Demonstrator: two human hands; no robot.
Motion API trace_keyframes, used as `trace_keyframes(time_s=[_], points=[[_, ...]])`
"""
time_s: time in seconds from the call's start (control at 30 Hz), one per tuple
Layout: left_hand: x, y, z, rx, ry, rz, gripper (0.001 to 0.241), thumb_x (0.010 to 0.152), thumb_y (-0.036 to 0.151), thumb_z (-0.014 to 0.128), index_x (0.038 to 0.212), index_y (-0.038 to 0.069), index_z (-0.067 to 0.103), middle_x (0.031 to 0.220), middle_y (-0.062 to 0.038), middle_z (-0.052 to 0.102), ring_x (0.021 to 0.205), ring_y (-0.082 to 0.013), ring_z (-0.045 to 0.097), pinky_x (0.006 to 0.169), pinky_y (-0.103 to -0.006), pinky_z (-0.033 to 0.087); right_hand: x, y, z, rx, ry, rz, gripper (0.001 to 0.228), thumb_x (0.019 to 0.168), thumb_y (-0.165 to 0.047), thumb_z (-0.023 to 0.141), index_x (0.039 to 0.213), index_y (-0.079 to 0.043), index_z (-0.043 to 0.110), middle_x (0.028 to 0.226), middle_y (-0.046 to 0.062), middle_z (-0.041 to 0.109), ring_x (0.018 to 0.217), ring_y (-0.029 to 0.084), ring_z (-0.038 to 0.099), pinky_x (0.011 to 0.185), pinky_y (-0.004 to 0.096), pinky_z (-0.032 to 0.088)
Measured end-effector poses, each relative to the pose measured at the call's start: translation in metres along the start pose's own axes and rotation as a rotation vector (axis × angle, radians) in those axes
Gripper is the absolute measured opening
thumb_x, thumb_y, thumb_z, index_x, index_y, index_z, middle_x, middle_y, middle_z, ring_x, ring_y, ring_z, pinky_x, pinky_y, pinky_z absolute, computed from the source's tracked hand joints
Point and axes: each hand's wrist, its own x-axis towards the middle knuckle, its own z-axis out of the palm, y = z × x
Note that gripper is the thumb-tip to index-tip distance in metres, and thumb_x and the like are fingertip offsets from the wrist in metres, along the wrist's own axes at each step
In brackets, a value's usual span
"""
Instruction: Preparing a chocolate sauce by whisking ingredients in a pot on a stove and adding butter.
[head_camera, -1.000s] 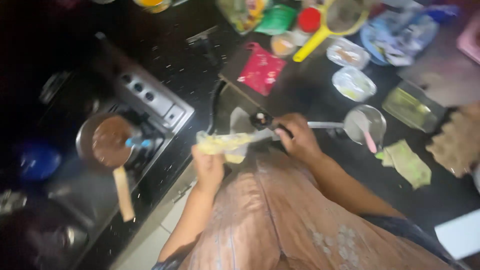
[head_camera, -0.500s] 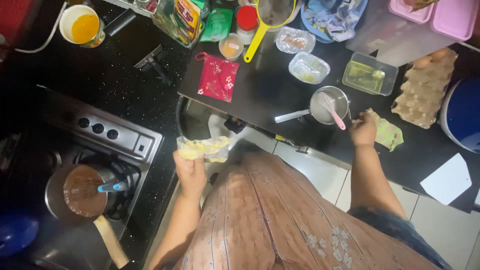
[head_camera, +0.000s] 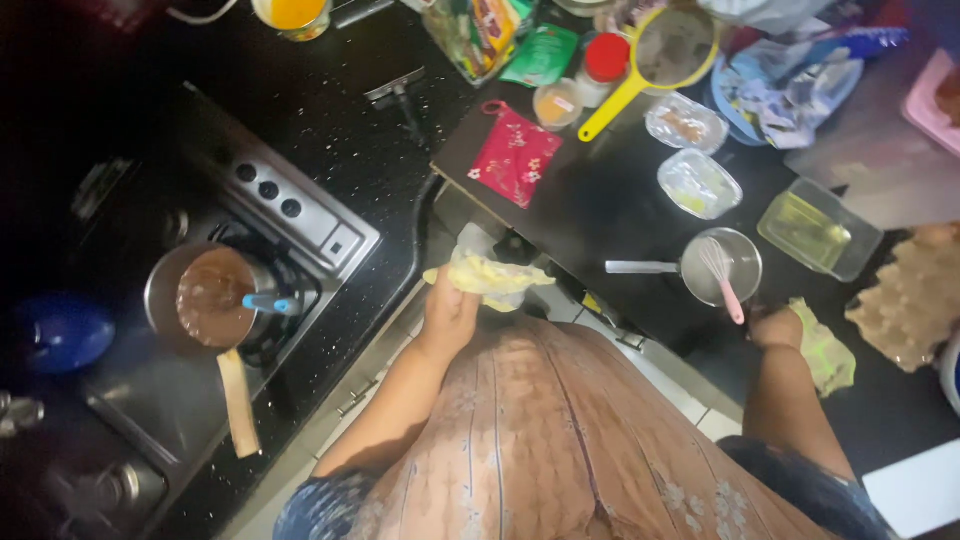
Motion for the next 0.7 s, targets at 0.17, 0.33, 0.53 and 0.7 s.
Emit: trace_keyframes(time_s=[0.17,0.33,0.53,0.7], points=[[-0.003,0.007,-0.01,0.036,0.047,0.017,0.027,0.101,0.003,0.058,0.128,-0.002,0.057,0.114,-0.016,0.07,0.105,-0.0279,0.071,0.092,-0.0344,0.055,-0.05,0.002,-0.027,0.387,0.373,0.005,0.008,0.089,-0.01,0.073,0.096,-0.007,0.077,0.092,0.021,0.074,0.088,0.035,0.074,0.078,0.045,0.056],[-0.012,0.007,-0.019,0.018,0.101,0.023,0.03,0.1,0.0,0.054,0.129,-0.002,0.058,0.119,-0.02,0.069,0.111,-0.0351,0.069,0.099,-0.0371,0.053,-0.088,-0.049,-0.058,1.086,0.61,-0.486,0.034,0.105,0.002,0.044,0.136,0.004,0.056,0.101,0.011,0.057,0.091,0.012,0.061,0.096,0.029,0.059],[-0.02,0.027,-0.045,0.234,0.147,0.136,0.034,0.096,-0.002,0.054,0.13,-0.003,0.058,0.121,-0.025,0.064,0.113,-0.0452,0.061,0.102,-0.046,0.047,-0.256,-0.312,-0.23,0.653,0.329,-0.842,0.016,0.11,-0.012,0.064,0.121,-0.006,0.074,0.104,0.011,0.069,0.089,0.018,0.066,0.08,0.029,0.051],[-0.04,0.045,-0.067,0.179,0.186,-0.009,0.03,0.1,-0.001,0.056,0.129,-0.001,0.061,0.111,-0.022,0.064,0.103,-0.0419,0.063,0.092,-0.0433,0.051,-0.318,-0.42,-0.267,0.72,0.141,-1.141,0.012,0.102,-0.012,0.067,0.107,-0.005,0.075,0.102,0.01,0.07,0.089,0.021,0.066,0.078,0.031,0.052]])
